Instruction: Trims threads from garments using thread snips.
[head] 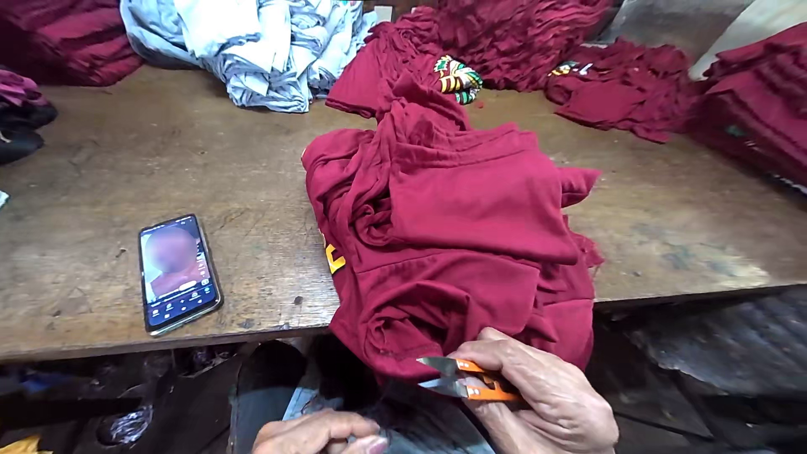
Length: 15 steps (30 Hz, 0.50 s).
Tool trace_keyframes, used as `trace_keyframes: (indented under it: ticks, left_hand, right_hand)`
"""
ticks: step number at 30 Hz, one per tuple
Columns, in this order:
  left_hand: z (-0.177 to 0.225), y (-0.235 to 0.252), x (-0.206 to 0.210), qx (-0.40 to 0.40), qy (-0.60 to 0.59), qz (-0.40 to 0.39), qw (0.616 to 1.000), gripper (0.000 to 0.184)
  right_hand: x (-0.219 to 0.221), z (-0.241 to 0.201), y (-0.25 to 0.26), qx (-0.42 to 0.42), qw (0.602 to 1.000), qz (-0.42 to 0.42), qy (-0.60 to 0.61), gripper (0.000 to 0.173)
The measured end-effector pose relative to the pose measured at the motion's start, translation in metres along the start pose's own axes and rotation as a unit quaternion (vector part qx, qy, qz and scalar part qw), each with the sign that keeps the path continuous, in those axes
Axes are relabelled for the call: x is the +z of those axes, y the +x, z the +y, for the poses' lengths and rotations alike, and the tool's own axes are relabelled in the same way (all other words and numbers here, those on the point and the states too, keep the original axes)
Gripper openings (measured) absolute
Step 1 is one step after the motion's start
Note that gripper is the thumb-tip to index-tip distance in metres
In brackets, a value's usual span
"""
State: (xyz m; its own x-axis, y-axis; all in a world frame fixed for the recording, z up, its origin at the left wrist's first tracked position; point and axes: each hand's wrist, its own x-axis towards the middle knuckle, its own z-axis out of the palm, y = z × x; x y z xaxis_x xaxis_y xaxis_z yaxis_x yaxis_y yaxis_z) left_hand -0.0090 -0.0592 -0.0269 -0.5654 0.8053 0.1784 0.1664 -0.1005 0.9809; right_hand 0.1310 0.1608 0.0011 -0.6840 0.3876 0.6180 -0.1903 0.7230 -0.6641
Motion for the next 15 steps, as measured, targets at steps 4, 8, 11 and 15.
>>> trace_keyframes:
  ticks: [4, 8, 11, 15]
  left_hand:
    - [0.004, 0.029, 0.014, 0.102, 0.076, 0.107, 0.986, 0.054]
    - [0.017, 0.065, 0.026, 0.212, 0.247, 0.142, 0.935, 0.072]
    - [0.037, 0.087, 0.033, 0.306, 0.281, 0.14, 0.899, 0.041]
    - [0.048, 0.117, 0.027, 0.368, 0.194, 0.086, 0.905, 0.012]
  right_hand:
    - [-0.002, -0.002, 0.001, 0.001, 1.0, 0.004, 0.015, 0.01]
    - [-0.004, -0.01, 0.005, -0.001, 1.0, 0.003, 0.009, 0.01]
    - [-0.01, -0.024, 0.013, 0.014, 1.0, 0.009, -0.015, 0.012]
    - [-0.023, -0.008, 0.015, -0.008, 0.999, 0.026, -0.021, 0.012]
